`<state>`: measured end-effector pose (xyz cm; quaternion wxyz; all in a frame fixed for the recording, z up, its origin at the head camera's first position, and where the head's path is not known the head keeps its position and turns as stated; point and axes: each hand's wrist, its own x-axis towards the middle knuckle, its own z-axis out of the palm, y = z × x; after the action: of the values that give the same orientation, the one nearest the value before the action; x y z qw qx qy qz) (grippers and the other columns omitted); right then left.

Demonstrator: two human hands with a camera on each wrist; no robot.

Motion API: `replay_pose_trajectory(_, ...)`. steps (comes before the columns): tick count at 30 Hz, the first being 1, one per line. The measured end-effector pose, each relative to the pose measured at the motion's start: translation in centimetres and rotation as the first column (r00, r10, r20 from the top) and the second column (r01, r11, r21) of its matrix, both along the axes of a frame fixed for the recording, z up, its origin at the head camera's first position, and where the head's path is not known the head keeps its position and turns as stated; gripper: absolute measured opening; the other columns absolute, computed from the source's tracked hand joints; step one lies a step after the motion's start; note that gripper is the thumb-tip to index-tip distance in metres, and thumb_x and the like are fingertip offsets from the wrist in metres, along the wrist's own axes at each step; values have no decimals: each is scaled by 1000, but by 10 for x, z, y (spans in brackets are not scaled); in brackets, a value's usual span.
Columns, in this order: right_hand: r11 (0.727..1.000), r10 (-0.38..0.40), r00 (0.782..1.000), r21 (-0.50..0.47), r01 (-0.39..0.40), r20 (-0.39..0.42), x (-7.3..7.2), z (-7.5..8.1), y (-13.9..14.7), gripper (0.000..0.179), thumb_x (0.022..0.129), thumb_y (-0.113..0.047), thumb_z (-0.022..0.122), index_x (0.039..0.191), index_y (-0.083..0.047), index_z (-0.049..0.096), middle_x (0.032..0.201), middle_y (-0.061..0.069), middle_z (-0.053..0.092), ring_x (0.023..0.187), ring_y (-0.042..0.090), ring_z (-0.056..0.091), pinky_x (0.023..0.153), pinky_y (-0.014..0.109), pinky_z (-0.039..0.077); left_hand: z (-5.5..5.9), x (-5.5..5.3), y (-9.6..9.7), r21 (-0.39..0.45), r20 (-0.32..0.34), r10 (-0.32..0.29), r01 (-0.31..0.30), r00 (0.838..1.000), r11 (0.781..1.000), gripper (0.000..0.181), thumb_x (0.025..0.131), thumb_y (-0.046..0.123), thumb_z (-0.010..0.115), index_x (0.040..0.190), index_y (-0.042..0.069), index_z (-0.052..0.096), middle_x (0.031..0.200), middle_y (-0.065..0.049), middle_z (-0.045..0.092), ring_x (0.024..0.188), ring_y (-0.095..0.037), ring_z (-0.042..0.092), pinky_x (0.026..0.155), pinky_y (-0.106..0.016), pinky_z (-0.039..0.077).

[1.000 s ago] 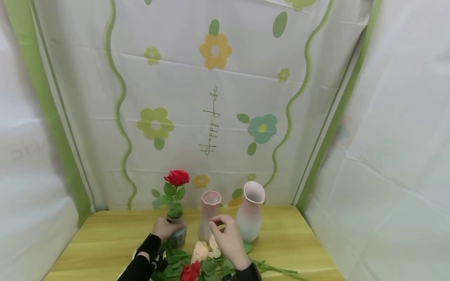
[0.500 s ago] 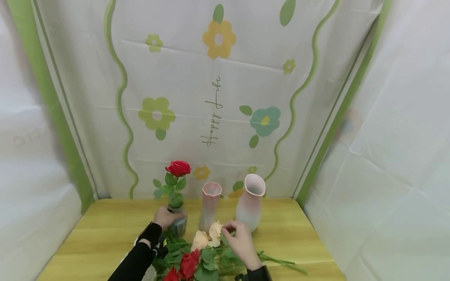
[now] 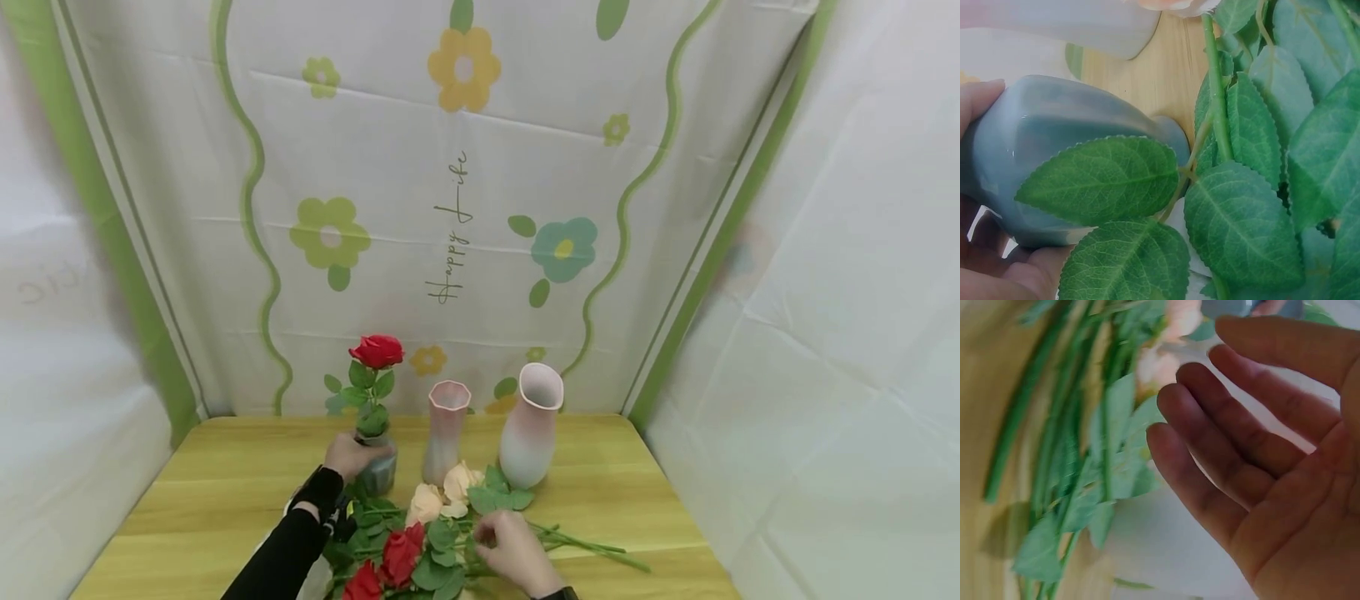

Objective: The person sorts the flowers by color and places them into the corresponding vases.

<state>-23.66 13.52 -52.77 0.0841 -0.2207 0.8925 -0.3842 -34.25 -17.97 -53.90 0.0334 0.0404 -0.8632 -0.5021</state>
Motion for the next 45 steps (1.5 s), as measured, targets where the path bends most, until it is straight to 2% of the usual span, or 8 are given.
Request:
replay_pose_trajectory(14,986,-53,996,162,41,74,6,-22,0,15,76,2,76,76,-13,73,71,-10,60,62,6,56,53,28,51,2,1,0,-1,14,-1,1,1000,1000,46,78,36,84,95,-4,69,84,-11,68,67,-24,58,56,-36,47)
replay_pose_trajectory(19,977,-60,998,209,51,37,8,-26,-3,15,75,1,76,71,-13,71,67,-11,56,59,7,53,48,29,48,4,0,0,-26,8,-3,4,1000,1000,47,78,37,84,94,-4,69,82,-11,69,66,-23,58,55,-35,47)
replay_pose_trajectory(24,963,-74,997,256,80,-35,9,-32,-6,36,67,11,67,55,-18,51,56,-12,36,50,8,31,43,26,26,5,0,0,-20,5,-7,7,1000,1000,47,77,38,84,93,-4,70,82,-10,69,66,-22,59,55,-36,48)
replay_pose_trajectory(28,953,-60,994,290,85,-93,10,-39,-7,49,61,17,60,55,-22,31,57,-10,16,53,11,15,49,28,12,6,1,-1,-6,0,-12,12,1000,1000,45,77,37,85,91,-4,70,80,-9,69,64,-22,58,53,-35,47)
replay_pose_trajectory(33,955,-41,994,290,68,-100,10,-43,-6,42,61,17,60,48,-20,45,48,-16,26,48,7,20,44,24,17,7,2,0,0,11,-6,6,1000,1000,43,78,37,84,89,-2,69,77,-8,67,60,-22,55,48,-35,44)
replay_pose_trajectory(38,962,-38,995,265,60,-89,11,-39,-5,45,60,17,59,47,-21,38,49,-13,21,49,10,16,47,26,12,6,1,0,19,16,-3,2,1000,1000,40,78,37,84,85,1,69,74,-6,66,58,-23,54,47,-35,43)
replay_pose_trajectory(43,964,-33,992,259,63,-120,12,-25,-3,38,65,17,66,53,-19,70,51,-19,50,49,-2,34,42,18,25,5,1,0,14,15,-3,2,1000,1000,38,79,36,84,85,2,68,75,-7,66,61,-24,55,48,-36,44)
replay_pose_trajectory(45,965,-24,991,256,58,-132,13,-21,-2,38,66,16,66,54,-19,72,51,-20,50,49,-3,33,42,17,24,4,1,1,6,12,-2,2,1000,1000,39,79,37,83,84,1,68,76,-8,66,62,-24,56,49,-36,44)
